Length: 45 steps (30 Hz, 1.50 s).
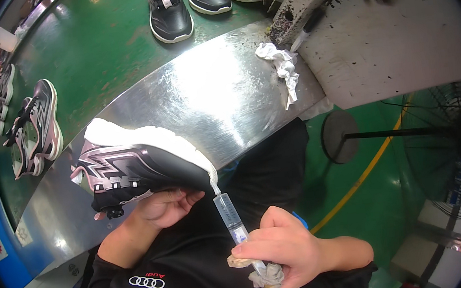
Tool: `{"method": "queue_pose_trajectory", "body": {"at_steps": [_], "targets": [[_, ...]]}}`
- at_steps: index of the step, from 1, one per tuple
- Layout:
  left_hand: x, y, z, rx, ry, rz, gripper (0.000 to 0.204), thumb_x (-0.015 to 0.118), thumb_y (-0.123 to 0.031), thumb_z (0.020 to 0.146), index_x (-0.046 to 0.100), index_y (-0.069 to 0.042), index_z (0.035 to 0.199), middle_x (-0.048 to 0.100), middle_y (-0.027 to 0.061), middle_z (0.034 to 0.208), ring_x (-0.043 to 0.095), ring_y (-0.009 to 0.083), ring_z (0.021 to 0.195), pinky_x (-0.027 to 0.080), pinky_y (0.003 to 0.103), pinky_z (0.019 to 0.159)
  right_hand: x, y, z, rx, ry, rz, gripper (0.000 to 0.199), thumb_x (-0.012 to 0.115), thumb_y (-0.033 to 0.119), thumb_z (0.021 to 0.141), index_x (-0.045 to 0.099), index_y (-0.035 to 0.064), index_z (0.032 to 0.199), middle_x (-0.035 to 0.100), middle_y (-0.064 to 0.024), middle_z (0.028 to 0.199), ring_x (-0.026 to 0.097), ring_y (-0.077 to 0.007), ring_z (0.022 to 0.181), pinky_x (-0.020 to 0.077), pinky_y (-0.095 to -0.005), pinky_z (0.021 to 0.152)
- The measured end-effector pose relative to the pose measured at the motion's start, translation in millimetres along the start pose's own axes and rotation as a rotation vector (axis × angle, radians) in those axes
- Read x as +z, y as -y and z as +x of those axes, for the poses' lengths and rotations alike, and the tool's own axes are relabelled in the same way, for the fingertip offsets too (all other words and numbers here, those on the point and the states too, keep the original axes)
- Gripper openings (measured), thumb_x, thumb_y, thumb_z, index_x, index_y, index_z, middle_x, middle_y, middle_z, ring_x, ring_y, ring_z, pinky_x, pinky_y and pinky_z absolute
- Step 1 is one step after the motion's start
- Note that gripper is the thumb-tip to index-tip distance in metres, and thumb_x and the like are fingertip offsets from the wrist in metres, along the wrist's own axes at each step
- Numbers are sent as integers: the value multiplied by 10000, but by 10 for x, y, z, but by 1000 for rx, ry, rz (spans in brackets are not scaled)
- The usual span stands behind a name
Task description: The person applies adhesive along the soles of shoes using a syringe, picking up and placing shoes back onto a conveyor belt.
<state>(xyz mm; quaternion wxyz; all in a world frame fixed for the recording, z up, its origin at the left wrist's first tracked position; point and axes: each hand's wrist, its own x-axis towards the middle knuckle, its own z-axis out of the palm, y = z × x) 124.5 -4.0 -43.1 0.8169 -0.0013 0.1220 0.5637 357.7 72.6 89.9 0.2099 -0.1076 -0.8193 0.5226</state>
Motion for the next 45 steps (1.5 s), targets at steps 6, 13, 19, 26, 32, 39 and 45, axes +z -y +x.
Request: {"method": "queue_pose_trajectory", "body": {"at_steps": [6, 13, 19, 26, 32, 39, 45], "targets": [[77, -32, 56, 38, -40, 0, 317, 608, 35, 812, 605, -96, 1100, 617, 42, 1122, 562, 185, 1086, 425, 361, 994, 118, 1, 31, -6, 7, -147, 630, 788, 445, 639, 592, 43, 1084, 625, -6, 817, 391, -149, 562, 296, -276, 570], [168, -47, 111, 75, -81, -44, 300, 620, 40, 813, 621, -118, 1068, 632, 40, 1089, 576, 161, 1051, 461, 325, 949, 218, -49, 66, -75, -40, -319, 560, 778, 423, 626, 623, 65, 1028, 572, 18, 744, 365, -152, 541, 291, -274, 505], [210, -67, 119, 91, -27, -60, 259, 610, -6, 842, 612, -96, 1084, 626, 60, 1105, 596, 177, 1028, 497, 305, 896, 310, -124, 52, -145, -20, -515, 580, 802, 454, 613, 611, 94, 1026, 626, 23, 831, 363, -132, 597, 272, -266, 573], [248, -75, 117, 112, 50, -107, 331, 596, -33, 859, 543, -49, 1185, 595, 123, 1161, 582, 231, 1087, 537, 296, 853, 442, -241, 61, -219, -75, -678, 539, 794, 455, 611, 620, 124, 999, 597, 27, 809, 341, -144, 609, 261, -260, 545], [279, -87, 103, 112, 65, -100, 371, 616, -74, 855, 517, -42, 1211, 587, 141, 1171, 583, 241, 1089, 551, 285, 833, 490, -291, 67, -262, -94, -723, 531, 800, 428, 613, 610, 137, 1015, 600, 32, 810, 340, -125, 569, 260, -253, 539], [309, -95, 95, 116, 60, -91, 383, 628, -110, 853, 517, -63, 1217, 590, 124, 1174, 581, 237, 1094, 556, 277, 823, 518, -313, 63, -262, -90, -744, 518, 802, 410, 614, 608, 151, 1018, 605, 31, 794, 340, -122, 563, 255, -251, 529], [330, -96, 75, 119, 48, -81, 385, 632, -132, 855, 518, -72, 1217, 592, 119, 1174, 580, 236, 1096, 554, 273, 818, 535, -318, 72, -270, -103, -739, 513, 803, 409, 611, 609, 151, 1011, 613, 28, 786, 339, -121, 552, 257, -252, 527]]}}
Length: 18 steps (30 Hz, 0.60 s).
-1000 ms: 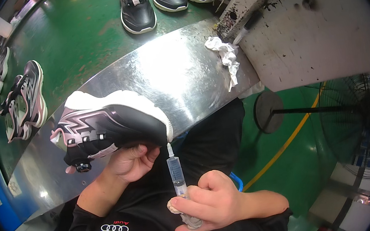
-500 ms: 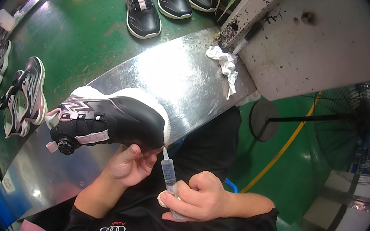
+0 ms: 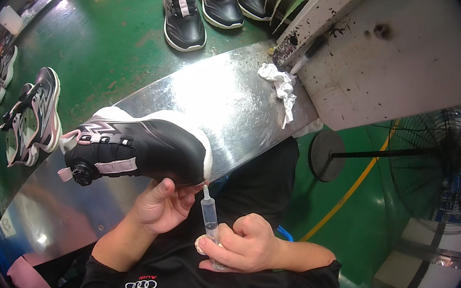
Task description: The person applies adhesive along the soles of shoes using a syringe, picking up and placing shoes back onto a conveyor belt.
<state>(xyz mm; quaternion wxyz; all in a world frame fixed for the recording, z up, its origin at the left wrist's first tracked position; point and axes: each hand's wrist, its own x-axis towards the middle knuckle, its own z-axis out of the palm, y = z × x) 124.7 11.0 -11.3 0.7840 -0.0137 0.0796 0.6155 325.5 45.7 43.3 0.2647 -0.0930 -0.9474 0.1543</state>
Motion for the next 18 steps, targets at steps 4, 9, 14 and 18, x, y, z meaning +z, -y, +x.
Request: {"method": "queue_pose_trajectory", "body": {"at_steps": [4, 9, 14, 18], "targets": [[-1, 6, -8, -5, -14, 6, 383, 631, -140, 857, 518, -67, 1215, 594, 123, 1170, 584, 232, 1090, 554, 269, 814, -2, 4, -4, -6, 6, 2, 508, 802, 410, 610, 612, 147, 1001, 612, 27, 775, 339, -120, 546, 256, -252, 527], [1, 29, -6, 9, -18, 21, 379, 627, -143, 861, 517, -62, 1214, 595, 127, 1169, 586, 230, 1087, 555, 264, 807, -13, 2, -7, -6, 4, 0, 500, 798, 410, 611, 616, 132, 984, 604, 19, 758, 340, -120, 539, 253, -256, 526], [-45, 54, -7, 25, -2, 117, 412, 613, -231, 875, 515, -77, 1245, 585, 118, 1199, 562, 236, 1123, 521, 262, 840, -19, 5, -23, -8, -4, 5, 512, 799, 417, 605, 616, 125, 985, 594, 22, 744, 340, -121, 535, 253, -256, 523], [-47, 48, 25, 10, -6, 107, 399, 607, -221, 881, 514, -85, 1244, 581, 117, 1204, 559, 236, 1127, 521, 259, 841, 6, -7, -34, -1, -4, -1, 517, 799, 424, 599, 620, 121, 977, 587, 26, 739, 342, -120, 530, 250, -258, 510]]}}
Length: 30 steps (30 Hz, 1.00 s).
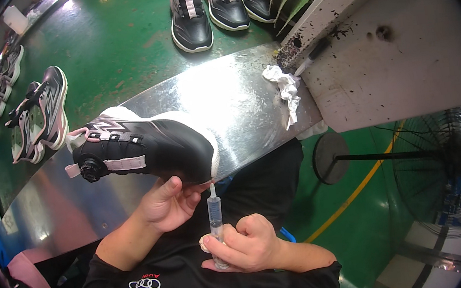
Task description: The person applies adhesive along the soles of shoes using a syringe, picking up and placing shoes back onto a conveyor belt.
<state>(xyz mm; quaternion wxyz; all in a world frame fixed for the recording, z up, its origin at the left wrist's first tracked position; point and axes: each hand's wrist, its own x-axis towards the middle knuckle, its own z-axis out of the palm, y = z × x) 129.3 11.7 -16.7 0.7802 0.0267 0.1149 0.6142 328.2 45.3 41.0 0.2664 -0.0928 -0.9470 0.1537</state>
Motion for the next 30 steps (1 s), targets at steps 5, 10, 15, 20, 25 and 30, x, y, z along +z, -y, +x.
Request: {"method": "queue_pose_trajectory", "body": {"at_steps": [5, 10, 15, 20, 25, 30], "targets": [[39, -30, -55, 25, -34, 22, 403, 608, -212, 880, 506, -93, 1251, 579, 115, 1204, 557, 238, 1129, 520, 263, 843, -10, 11, 36, -18, -27, 56, 461, 782, 384, 627, 634, 109, 966, 562, 22, 719, 337, -118, 500, 253, -251, 478], [-54, 8, 71, -47, 0, -31, 330, 602, -64, 864, 540, -59, 1188, 607, 101, 1133, 599, 232, 1040, 530, 315, 823, -173, -8, -154, -42, -336, -46, 526, 783, 496, 630, 561, 165, 974, 473, 16, 776, 372, -140, 570, 281, -256, 523], [-175, 4, -649, -53, -127, -98, 549, 587, -12, 799, 409, -81, 1315, 556, 86, 1208, 560, 239, 1083, 469, 426, 913, -114, -541, -418, 173, -145, 109, 847, 725, 595, 649, 423, 35, 1206, 476, -113, 925, 426, -253, 819, 386, -357, 674], [62, -224, -1350, 139, -444, 143, 763, 666, -79, 682, 318, 25, 1353, 463, 176, 1308, 472, 297, 1211, 359, 423, 1039, 161, -771, -296, 384, -265, 506, 791, 700, 602, 668, 499, -12, 1124, 530, -110, 918, 429, -230, 793, 365, -333, 698], [74, -573, -956, 240, -382, 415, 806, 733, -154, 653, 339, 35, 1331, 514, 152, 1240, 540, 250, 1121, 417, 375, 985, 284, -885, -170, 405, -230, 659, 783, 636, 629, 716, 515, -36, 1113, 521, -112, 897, 466, -216, 765, 379, -314, 690], [-145, -1356, 283, 409, -313, 469, 400, 570, -117, 881, 432, 25, 1229, 555, 124, 1142, 569, 219, 1037, 472, 352, 922, 233, -834, -61, 390, -192, 619, 672, 525, 576, 833, 537, -32, 1118, 605, -143, 952, 547, -235, 766, 427, -314, 691]]}}
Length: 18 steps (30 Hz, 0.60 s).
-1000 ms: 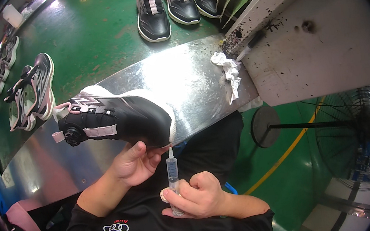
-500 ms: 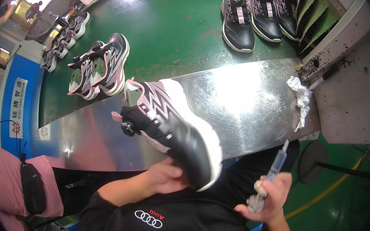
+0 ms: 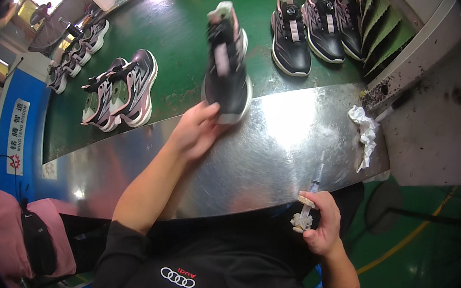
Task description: The person applies adhesive along the soles of shoes using a syringe, picking up and placing shoes back onto a conveyor belt.
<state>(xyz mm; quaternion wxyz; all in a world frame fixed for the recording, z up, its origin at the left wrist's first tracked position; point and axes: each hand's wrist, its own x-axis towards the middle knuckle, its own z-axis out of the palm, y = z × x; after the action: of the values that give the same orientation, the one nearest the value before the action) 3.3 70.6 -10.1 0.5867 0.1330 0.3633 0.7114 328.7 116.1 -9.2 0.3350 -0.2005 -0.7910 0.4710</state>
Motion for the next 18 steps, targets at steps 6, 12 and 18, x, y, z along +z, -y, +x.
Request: {"method": "queue_pose_trajectory", "body": {"at_steps": [6, 12, 18], "targets": [[121, 21, 28, -93, -24, 193, 429, 531, -95, 896, 373, 75, 1257, 515, 268, 1158, 567, 340, 1036, 517, 361, 846, -145, 23, -8, 93, 7, -22, 313, 503, 232, 904, 602, -25, 1052, 639, -164, 977, 609, -284, 839, 467, -338, 763], [-638, -351, -853, 337, -263, 517, 180, 518, -31, 843, 423, -15, 995, 469, 87, 905, 586, 201, 790, 521, 304, 713, -418, -39, 287, 40, 112, -443, 156, 676, 67, 737, 662, 56, 892, 607, -109, 828, 576, -277, 726, 471, -340, 672], [-1500, -720, -1178, 622, -570, 761, 538, 554, -10, 837, 310, -15, 1317, 470, 81, 1114, 480, 181, 1064, 382, 294, 938, -641, -46, 531, -34, 121, -738, 128, 684, 45, 666, 604, 73, 763, 529, -81, 787, 515, -263, 745, 452, -355, 640]]}}
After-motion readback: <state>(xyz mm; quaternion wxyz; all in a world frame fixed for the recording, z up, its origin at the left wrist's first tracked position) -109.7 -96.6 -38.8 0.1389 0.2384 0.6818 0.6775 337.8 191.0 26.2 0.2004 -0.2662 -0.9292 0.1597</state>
